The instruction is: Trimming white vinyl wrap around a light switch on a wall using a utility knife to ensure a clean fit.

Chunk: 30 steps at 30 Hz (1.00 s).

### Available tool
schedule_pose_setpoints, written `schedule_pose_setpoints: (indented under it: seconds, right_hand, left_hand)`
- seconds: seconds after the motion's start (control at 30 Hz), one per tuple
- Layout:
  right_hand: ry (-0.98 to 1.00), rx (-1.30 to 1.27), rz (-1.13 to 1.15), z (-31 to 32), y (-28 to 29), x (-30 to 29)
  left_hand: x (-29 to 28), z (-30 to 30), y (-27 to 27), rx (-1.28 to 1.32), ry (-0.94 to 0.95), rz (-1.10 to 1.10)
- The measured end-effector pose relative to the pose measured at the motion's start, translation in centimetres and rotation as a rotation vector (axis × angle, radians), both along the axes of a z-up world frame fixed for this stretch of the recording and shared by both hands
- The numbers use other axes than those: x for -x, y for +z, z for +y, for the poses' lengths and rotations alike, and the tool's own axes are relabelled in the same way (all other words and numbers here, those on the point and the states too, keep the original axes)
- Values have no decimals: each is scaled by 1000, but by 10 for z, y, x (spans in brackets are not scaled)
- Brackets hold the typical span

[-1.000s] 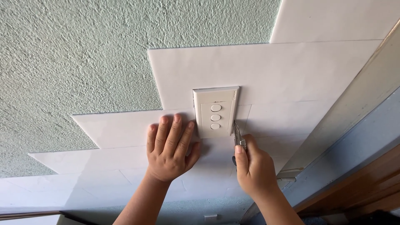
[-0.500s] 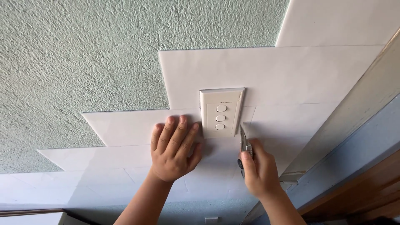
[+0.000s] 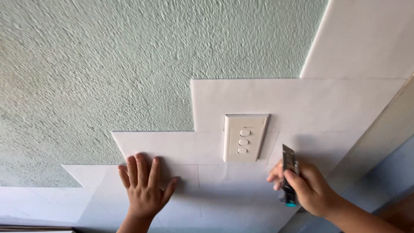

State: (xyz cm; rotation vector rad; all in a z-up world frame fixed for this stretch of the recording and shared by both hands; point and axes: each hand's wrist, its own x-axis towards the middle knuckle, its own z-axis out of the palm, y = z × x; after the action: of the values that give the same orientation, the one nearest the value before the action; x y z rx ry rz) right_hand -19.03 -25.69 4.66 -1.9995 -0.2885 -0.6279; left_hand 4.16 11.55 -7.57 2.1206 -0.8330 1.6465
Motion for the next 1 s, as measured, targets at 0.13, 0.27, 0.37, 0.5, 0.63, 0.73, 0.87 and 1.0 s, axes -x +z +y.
schedule_pose_setpoints:
  seconds: [0.13,0.27,0.37,0.5,0.63,0.73,0.87,1.0]
  right_hand:
    - [-95,29,273,-23,11,9]
    - [-87,247,179,-17,45,13]
    - [-50,244,63,-8,63,15]
    - [-43,234,70,-7,61,8]
    - [-60,148,43,6,69,11]
    - [-50,96,-58,14,86,15]
    - [-26,5,-227,14,109,11]
    - [-95,-95,-188,10,114,5]
  left_hand:
    - [18,22,24,-150,-70,95]
    - [27,72,62,-406,-194,41]
    - [18,81,67,-379,-181,-114]
    - [19,53,54,-295,-125,-120]
    - [21,15,49,-356,-233,-288]
    - [27,-14,72,-245,-225,-329]
    - [36,-41,106,-167,-215,-231]
    - [21,-51,106,-212,-178,-274]
